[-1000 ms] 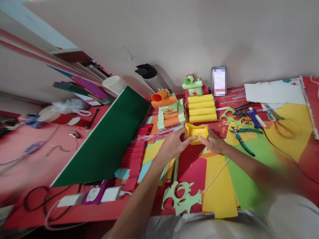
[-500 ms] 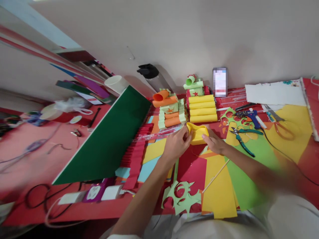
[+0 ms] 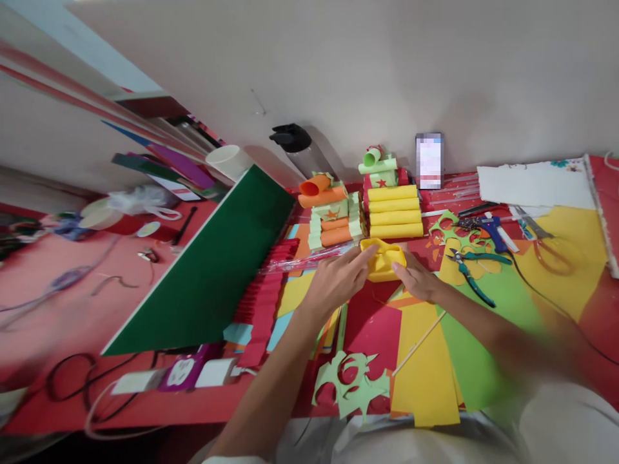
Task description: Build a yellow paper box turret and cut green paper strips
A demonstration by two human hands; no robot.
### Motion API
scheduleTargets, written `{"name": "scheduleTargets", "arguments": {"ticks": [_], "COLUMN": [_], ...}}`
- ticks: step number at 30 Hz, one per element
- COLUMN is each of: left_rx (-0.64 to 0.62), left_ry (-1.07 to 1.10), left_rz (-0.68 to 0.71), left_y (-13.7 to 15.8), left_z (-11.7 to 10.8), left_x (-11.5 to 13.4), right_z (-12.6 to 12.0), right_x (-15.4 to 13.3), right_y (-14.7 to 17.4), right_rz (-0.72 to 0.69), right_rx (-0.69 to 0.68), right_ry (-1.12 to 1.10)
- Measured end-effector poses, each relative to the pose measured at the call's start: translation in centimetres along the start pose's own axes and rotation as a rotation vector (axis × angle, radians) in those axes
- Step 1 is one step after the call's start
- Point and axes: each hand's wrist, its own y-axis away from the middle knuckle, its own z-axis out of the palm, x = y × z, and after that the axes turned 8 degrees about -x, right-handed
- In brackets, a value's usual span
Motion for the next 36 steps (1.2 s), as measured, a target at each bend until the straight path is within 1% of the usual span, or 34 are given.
{"name": "scheduleTargets", "arguments": {"ticks": [3, 4, 8, 10, 15, 18, 23, 25, 31, 36], "left_rx": [-0.076, -0.101, -0.169, -0.192, -0.209, -0.184, -0.119, -0.086, -0.018, 0.150], "left_ry": [-0.086, -0.122, -0.238, -0.250, -0.251, -0.249, -0.228, -0.189, 0.092, 0.321], "left_rz": [-0.057, -0.063, -0.059, -0.072, -0.156, -0.194, -0.156, -0.153, -0.164, -0.002], "left_y": [-0.1, -0.2, -0.6, -0.8, -1.0, -0.9, -0.9, -1.0, -1.0, -0.2], "left_z": [-1.1, -1.4, -2.5, -2.8, -2.7, -2.2, -1.5, -1.3, -0.5, 0.9], "left_x": [1.0, 1.3, 2.3, 2.5, 2.6, 2.8, 2.8, 2.8, 2.3, 1.1], "right_z": [-0.2, -0.2, -0.4, -0.4, -0.4, -0.4, -0.4, -0.4, -0.4, -0.3], "right_x": [-0.7, -0.9, -1.5, -1.5, -1.4, -1.6, -1.6, -1.5, -1.6, -1.4], "right_y": [0.0, 0.0, 0.0, -0.1, 0.1, 0.0, -0.1, -0.2, -0.2, -0.2], "right_rz": [0.081, 0.089, 0.061, 0.058, 0.088, 0.101, 0.082, 0.066, 0.012, 0.035], "right_rx": [-0.059, -0.073, -0.061, -0.051, -0.087, -0.084, -0.092, -0.093, -0.072, -0.065], "right_ry": [-0.057, -0.068, -0.062, -0.052, -0.048, -0.063, -0.085, -0.077, -0.051, -0.054]}}
